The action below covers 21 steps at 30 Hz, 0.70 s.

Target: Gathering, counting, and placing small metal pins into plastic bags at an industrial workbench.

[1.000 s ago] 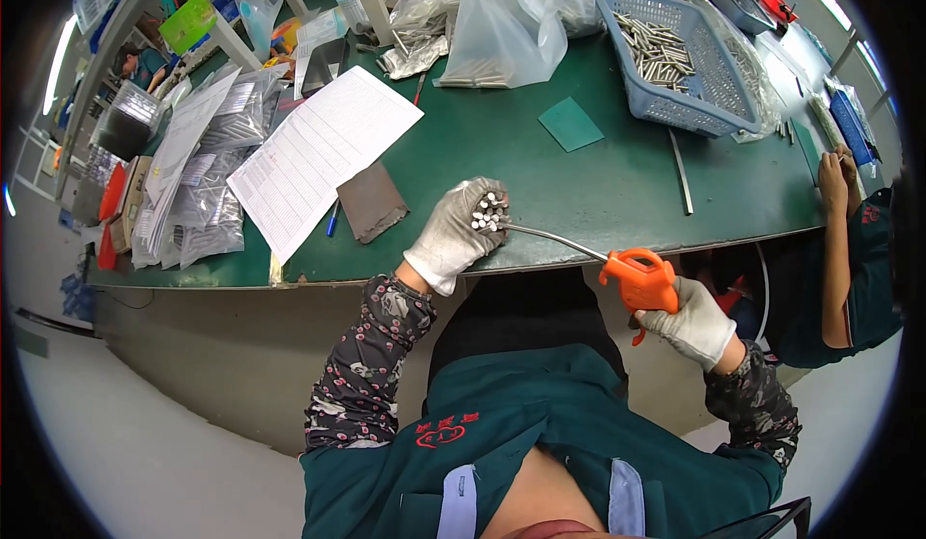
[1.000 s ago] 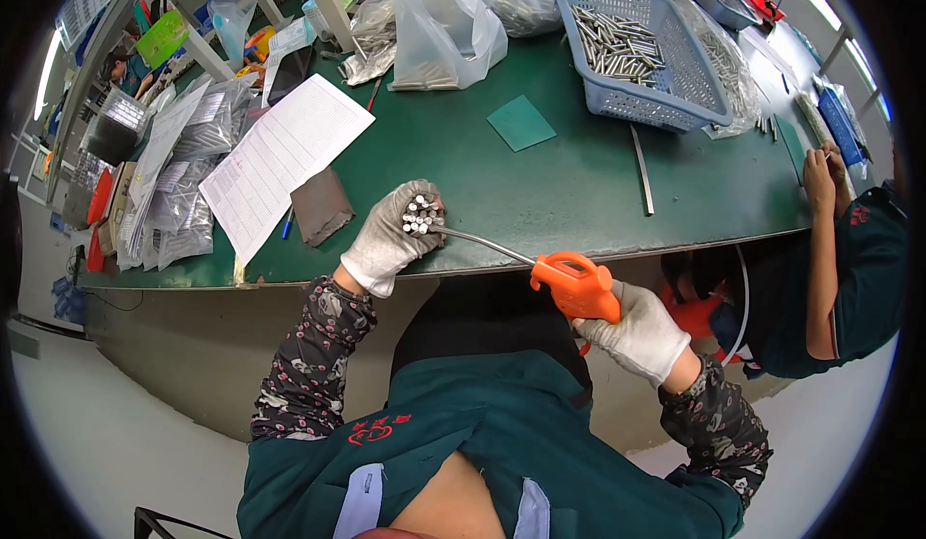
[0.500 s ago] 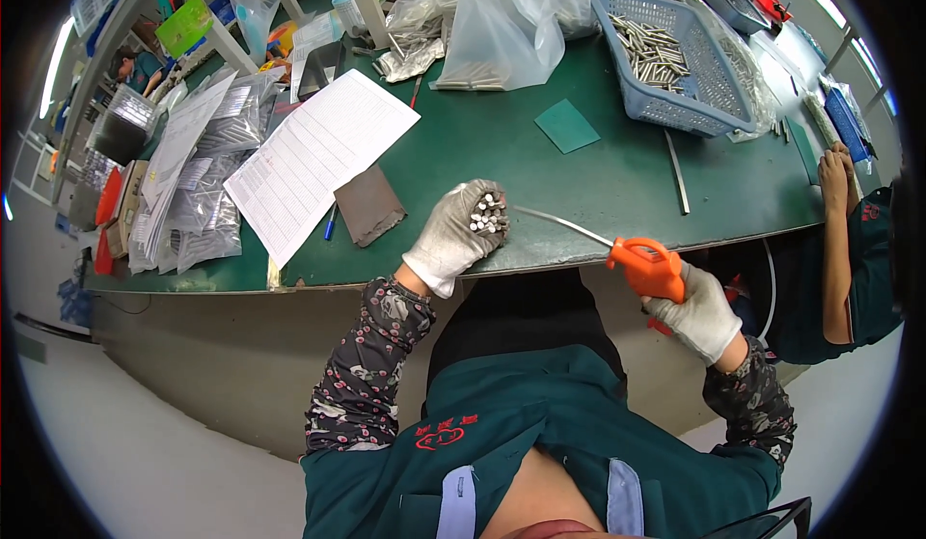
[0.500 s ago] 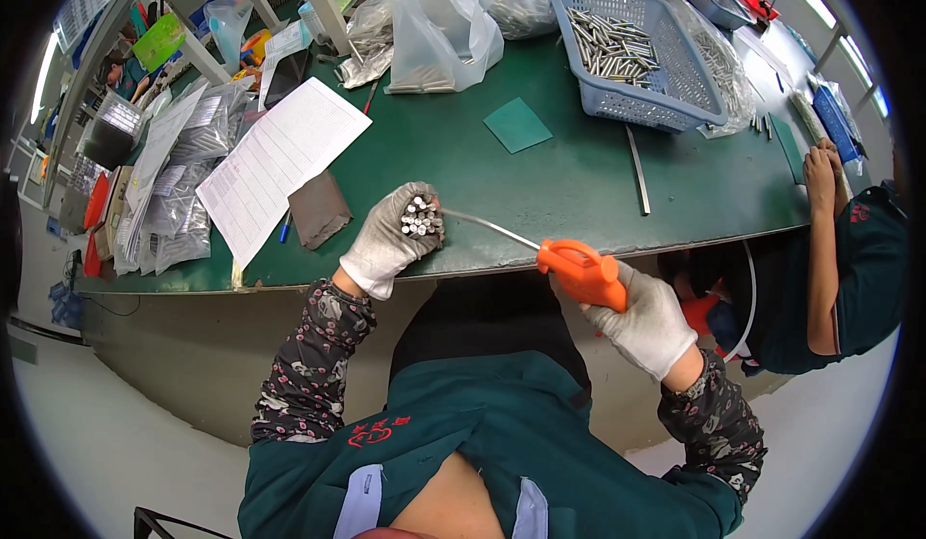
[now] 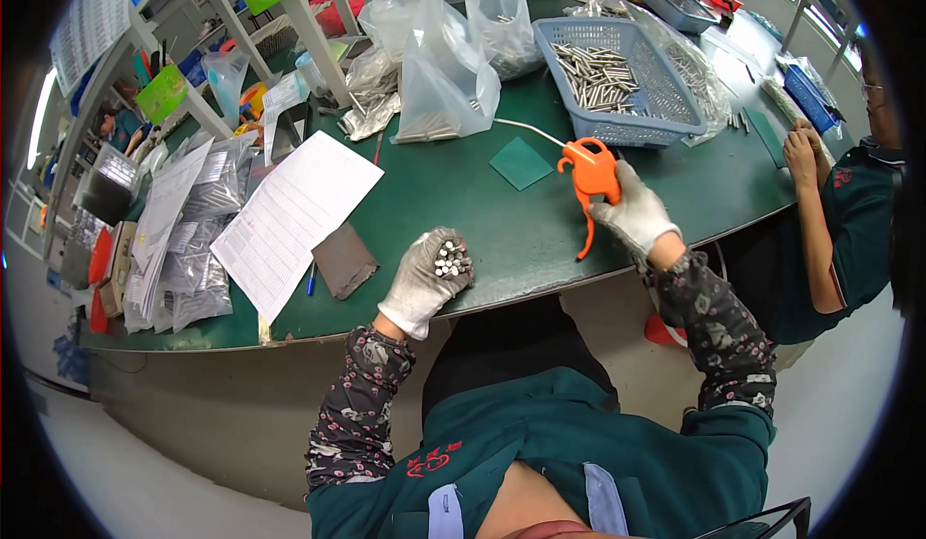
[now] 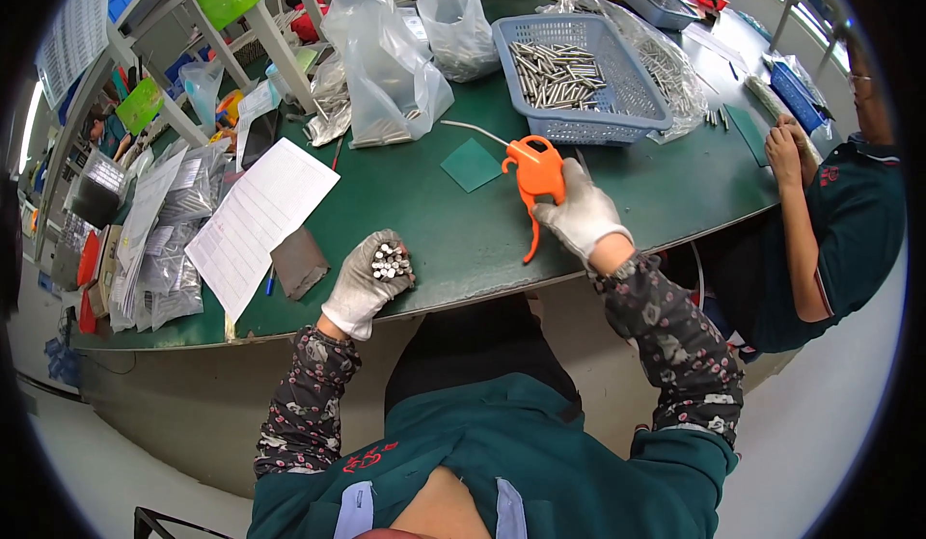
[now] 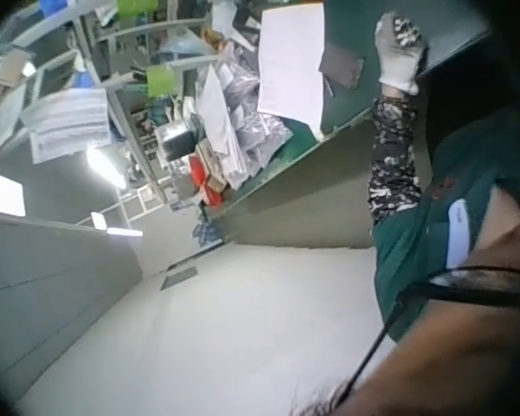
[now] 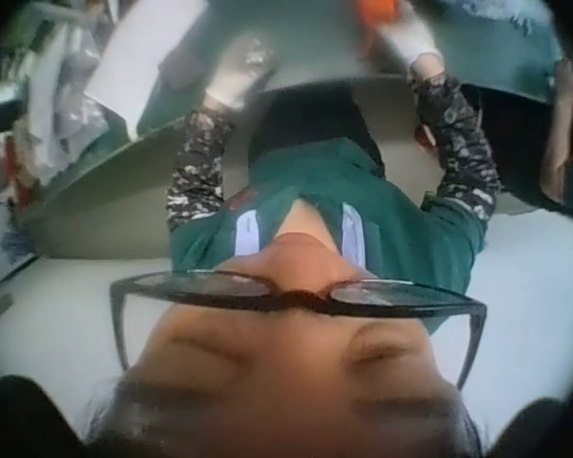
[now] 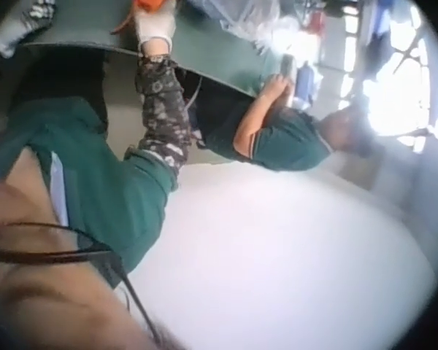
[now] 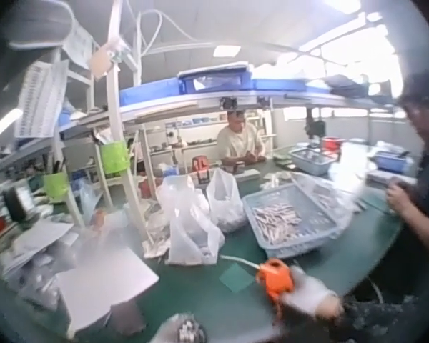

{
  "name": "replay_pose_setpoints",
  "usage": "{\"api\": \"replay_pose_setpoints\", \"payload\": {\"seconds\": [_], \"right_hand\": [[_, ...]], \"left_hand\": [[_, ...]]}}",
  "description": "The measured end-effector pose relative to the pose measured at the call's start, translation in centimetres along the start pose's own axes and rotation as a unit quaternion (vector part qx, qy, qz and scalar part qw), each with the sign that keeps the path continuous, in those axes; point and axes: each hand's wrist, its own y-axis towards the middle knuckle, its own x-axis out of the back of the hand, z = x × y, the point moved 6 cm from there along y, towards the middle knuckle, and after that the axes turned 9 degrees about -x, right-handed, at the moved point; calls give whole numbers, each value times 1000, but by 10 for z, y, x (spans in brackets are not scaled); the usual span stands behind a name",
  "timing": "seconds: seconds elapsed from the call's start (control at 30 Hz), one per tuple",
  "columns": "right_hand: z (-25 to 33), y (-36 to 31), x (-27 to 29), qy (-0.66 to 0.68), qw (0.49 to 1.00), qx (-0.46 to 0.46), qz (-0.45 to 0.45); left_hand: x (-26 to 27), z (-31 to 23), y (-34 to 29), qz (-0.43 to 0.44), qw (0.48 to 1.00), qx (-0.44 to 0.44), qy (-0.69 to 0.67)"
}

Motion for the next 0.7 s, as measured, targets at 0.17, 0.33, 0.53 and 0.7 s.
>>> {"api": "replay_pose_setpoints", "payload": {"seconds": [0.17, 0.33, 0.53, 0.7], "right_hand": [[14, 28, -6, -133, 989, -9, -71], [32, 20, -8, -318, 929, 86, -170], [64, -39, -29, 30, 961, 268, -60], [46, -44, -136, 452, 807, -144, 353]], "left_hand": [[1, 2, 1, -4, 999, -13, 30], [2, -4, 5, -16, 996, -13, 81], [-4, -9, 21, -125, 942, -14, -310], [-25, -21, 31, -157, 890, -77, -421]]}}
